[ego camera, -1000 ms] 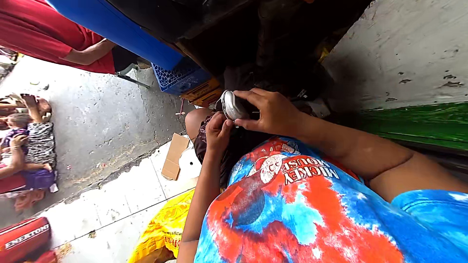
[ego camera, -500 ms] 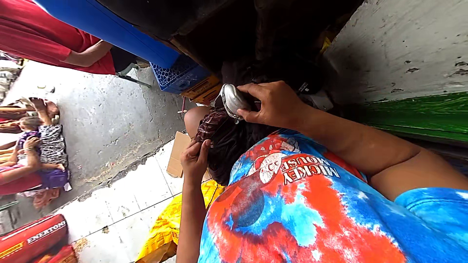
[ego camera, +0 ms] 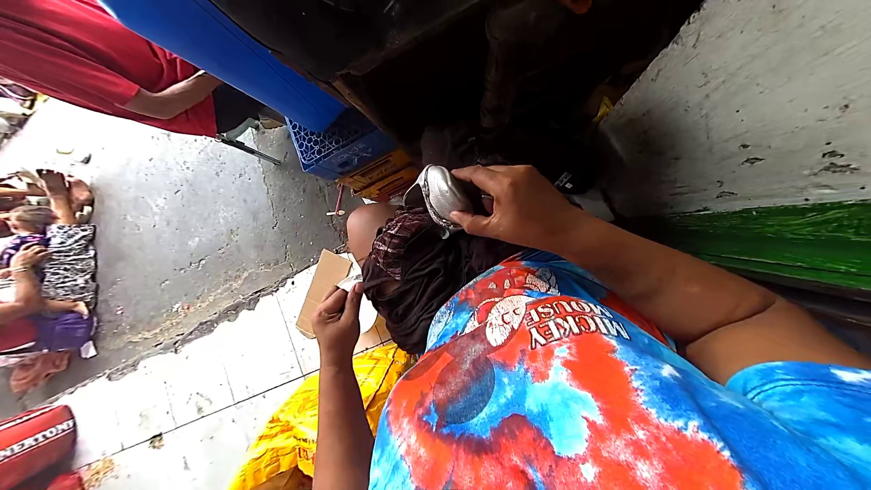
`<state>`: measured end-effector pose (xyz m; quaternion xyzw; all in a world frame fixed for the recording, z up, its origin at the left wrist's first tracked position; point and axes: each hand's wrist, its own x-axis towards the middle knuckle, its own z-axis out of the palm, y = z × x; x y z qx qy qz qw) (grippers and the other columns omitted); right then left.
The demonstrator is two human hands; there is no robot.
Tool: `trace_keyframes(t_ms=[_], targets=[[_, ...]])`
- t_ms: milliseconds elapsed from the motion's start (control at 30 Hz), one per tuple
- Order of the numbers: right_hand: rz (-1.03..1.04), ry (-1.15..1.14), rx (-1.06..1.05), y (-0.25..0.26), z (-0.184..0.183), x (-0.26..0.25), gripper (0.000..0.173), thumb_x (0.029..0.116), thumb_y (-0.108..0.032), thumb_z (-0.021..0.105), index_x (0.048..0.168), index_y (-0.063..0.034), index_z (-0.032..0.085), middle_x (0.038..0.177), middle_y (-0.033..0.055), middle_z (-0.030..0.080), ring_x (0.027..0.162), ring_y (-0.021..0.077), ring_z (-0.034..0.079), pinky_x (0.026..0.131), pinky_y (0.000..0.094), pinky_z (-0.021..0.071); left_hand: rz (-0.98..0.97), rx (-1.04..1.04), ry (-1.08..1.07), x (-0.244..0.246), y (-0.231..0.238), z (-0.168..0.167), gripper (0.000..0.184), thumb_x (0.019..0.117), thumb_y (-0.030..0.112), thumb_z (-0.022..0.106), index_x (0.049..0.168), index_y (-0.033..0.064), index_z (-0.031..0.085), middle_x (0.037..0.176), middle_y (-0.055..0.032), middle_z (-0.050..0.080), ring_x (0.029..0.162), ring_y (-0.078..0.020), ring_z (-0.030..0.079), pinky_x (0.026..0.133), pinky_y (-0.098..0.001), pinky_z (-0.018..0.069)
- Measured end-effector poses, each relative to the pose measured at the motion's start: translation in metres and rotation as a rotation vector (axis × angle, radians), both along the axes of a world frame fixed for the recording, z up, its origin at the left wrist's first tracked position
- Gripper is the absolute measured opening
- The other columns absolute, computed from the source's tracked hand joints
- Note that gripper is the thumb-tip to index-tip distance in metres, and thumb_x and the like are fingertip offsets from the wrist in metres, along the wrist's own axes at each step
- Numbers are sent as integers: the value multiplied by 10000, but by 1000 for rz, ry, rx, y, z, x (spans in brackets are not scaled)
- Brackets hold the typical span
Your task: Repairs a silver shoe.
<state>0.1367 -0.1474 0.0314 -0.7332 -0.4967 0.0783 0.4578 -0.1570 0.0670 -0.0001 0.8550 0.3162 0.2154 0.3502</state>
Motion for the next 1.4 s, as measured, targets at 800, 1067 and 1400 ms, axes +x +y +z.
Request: trace_keyframes(t_ms=[800, 1067, 1400], targets=[[-62, -354, -189, -8, 17, 15, 638, 946, -550, 531, 732, 24, 706, 653, 137, 646, 604, 304, 674, 550, 512, 544, -391, 233, 17, 95, -45, 25, 342, 1011, 267, 606, 856, -10, 731, 803, -179, 714, 772, -352, 727, 699, -551, 571], [-21, -495, -1, 8, 8, 21, 463, 915, -370, 583, 666, 3, 698, 601, 119, 645, 549, 237, 659, 519, 416, 530, -311, 415, -157, 76, -32, -19, 491, 1013, 274, 546, 591, 23, 530, 566, -127, 556, 541, -286, 624, 499, -450, 489], [13, -460, -62, 3, 21, 11, 393, 915, -281, 618, 698, 36, 702, 642, 156, 667, 590, 280, 681, 556, 445, 545, -237, 258, -195, 64, -31, -25, 441, 1020, 281, 566, 677, 8, 619, 674, -131, 616, 658, -271, 657, 610, -430, 527]])
